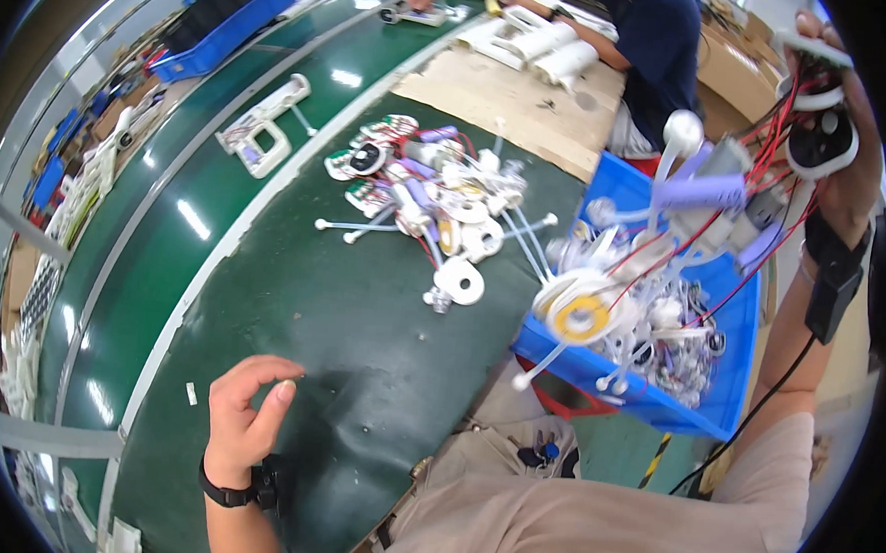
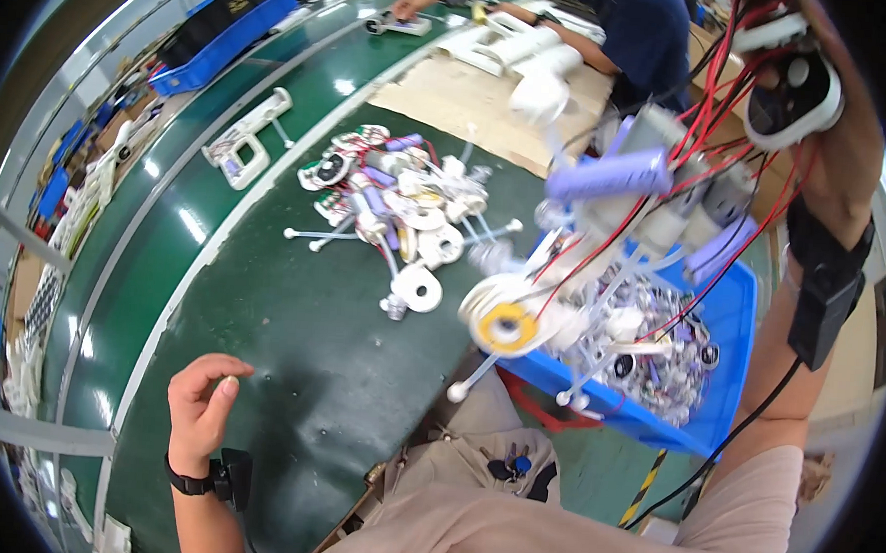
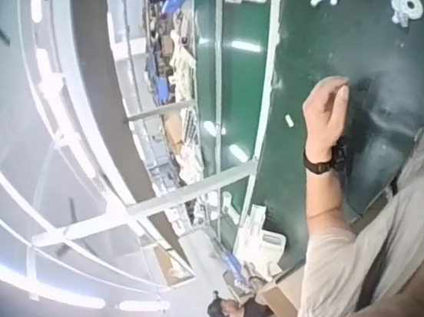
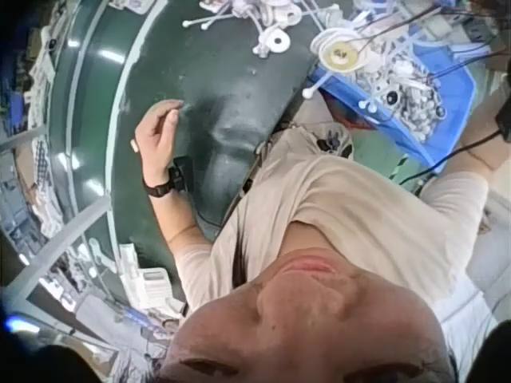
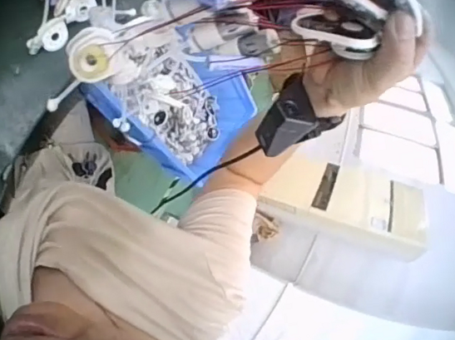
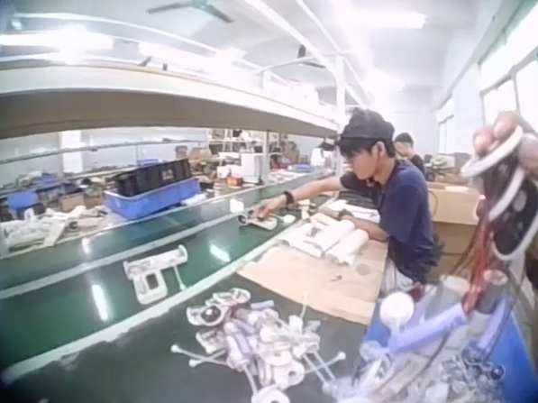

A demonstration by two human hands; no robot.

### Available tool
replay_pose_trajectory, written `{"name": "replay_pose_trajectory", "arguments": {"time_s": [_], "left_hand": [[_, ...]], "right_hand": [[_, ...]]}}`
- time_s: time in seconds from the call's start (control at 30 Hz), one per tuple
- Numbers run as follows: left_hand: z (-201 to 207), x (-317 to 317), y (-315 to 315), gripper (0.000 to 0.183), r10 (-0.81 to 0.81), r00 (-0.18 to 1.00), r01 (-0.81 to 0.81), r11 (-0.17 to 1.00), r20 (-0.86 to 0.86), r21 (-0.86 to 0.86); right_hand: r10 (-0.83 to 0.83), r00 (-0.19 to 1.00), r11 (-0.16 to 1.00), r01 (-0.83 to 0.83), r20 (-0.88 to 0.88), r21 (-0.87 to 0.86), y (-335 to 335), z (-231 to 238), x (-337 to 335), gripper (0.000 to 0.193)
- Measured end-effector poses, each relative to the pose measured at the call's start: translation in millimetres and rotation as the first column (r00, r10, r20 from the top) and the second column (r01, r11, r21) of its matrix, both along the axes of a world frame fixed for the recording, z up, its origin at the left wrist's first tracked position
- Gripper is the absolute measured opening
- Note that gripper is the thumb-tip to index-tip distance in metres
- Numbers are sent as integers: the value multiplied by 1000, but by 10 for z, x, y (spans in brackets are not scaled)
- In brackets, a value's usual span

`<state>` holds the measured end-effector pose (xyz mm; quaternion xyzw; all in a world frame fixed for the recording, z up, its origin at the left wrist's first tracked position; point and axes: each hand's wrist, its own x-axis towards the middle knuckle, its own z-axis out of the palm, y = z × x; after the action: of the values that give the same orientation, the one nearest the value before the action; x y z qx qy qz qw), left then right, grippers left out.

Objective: Assemble internal electronic components and wiring into a white plastic housing on a factory production line.

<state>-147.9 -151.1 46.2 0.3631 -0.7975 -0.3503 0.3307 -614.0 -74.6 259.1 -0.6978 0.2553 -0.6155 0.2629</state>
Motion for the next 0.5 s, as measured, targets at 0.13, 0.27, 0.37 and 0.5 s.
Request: {"name": "replay_pose_trajectory", "arguments": {"time_s": [0.13,0.27,0.37,0.5], "left_hand": [[-122,224,23,11,162,987,-162,984,14,75],[-158,481,144,11,222,974,-227,966,54,123],[-194,578,279,11,339,939,-344,916,58,209],[-84,712,490,12,456,876,-479,859,157,182]], "right_hand": [[273,962,961,-273,7,47,-1013,-466,418,30],[203,936,909,-71,-288,410,-1841,-871,1421,24],[288,842,872,-33,-456,489,-2690,-1728,1877,26],[34,713,944,207,-700,256,-3503,-2784,2005,50]]}}
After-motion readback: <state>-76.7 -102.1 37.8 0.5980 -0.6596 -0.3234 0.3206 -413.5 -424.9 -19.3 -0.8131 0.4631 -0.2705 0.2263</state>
